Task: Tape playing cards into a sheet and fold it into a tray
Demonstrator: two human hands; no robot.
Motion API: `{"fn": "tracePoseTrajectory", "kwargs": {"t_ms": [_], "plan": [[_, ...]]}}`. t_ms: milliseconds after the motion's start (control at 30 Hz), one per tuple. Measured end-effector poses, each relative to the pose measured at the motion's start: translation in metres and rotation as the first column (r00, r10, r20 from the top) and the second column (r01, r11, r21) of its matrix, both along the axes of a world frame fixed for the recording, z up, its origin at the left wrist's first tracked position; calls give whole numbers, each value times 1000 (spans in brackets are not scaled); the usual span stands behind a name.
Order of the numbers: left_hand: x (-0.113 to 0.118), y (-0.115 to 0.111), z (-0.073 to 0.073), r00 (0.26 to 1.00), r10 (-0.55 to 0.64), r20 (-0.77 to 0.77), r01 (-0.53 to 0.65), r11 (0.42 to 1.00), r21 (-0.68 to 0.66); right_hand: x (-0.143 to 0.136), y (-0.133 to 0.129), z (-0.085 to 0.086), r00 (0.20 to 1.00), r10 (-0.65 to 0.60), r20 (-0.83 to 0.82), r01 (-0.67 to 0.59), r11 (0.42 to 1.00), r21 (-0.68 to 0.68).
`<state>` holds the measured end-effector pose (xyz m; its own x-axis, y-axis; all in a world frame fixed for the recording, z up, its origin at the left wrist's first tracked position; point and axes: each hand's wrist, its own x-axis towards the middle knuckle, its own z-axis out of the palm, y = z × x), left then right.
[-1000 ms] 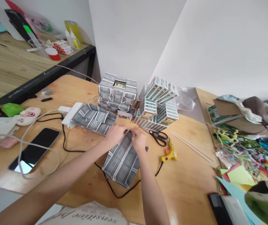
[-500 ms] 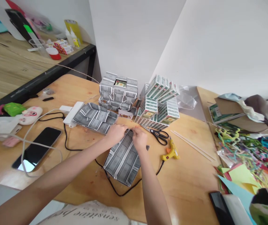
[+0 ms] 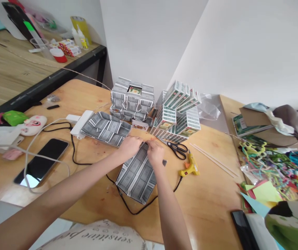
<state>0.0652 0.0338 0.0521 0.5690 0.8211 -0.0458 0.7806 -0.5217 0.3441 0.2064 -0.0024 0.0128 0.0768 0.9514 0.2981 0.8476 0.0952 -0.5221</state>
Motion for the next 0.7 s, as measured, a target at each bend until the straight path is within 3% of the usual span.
{"fn": "tracePoseTrajectory", "kwargs": {"t_ms": [300, 567, 700], "plan": [[2, 0, -5, 998, -35, -55, 39, 996, 78, 0, 0, -1, 999, -3, 53, 1, 999, 37], [4, 2, -9, 999, -31, -12, 32, 994, 106, 0, 0, -1, 986, 18, 164, -34, 995, 93], [-3, 5, -20, 972, -57, 227, 41, 996, 74, 1, -1, -2, 991, -8, 134, -4, 996, 84]]}}
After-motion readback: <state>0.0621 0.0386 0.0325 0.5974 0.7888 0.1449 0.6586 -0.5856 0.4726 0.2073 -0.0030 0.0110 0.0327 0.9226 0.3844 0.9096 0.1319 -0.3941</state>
